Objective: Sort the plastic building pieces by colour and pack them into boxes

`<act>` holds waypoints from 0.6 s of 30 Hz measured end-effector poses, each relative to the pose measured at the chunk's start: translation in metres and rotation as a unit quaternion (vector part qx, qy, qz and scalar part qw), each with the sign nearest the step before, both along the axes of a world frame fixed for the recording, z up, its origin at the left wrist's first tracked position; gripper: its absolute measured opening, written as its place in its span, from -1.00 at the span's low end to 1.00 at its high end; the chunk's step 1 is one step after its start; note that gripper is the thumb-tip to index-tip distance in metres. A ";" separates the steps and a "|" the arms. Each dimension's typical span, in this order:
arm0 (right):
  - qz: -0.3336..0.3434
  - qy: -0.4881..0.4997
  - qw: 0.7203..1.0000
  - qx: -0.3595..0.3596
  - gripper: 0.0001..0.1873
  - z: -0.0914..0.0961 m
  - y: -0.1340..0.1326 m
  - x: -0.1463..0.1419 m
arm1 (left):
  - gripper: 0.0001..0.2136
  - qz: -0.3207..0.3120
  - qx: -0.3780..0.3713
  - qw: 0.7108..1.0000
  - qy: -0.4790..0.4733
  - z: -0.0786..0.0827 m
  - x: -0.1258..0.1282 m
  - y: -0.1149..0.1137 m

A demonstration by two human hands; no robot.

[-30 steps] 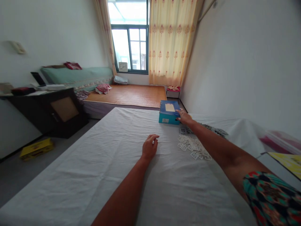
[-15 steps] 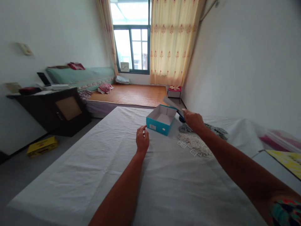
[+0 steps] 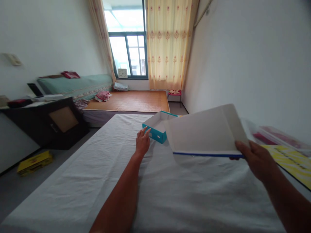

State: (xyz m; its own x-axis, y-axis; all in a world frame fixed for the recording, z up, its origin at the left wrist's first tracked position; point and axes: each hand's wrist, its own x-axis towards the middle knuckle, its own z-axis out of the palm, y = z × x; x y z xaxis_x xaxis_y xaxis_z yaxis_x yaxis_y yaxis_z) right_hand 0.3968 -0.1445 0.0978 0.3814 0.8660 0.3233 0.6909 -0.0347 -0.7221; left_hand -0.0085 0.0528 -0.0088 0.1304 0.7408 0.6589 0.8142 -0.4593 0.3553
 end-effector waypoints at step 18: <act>0.249 -0.019 0.944 -0.214 -0.57 -0.074 -0.019 0.009 | -0.80 -0.098 -0.056 0.989 0.099 0.041 0.001 0.025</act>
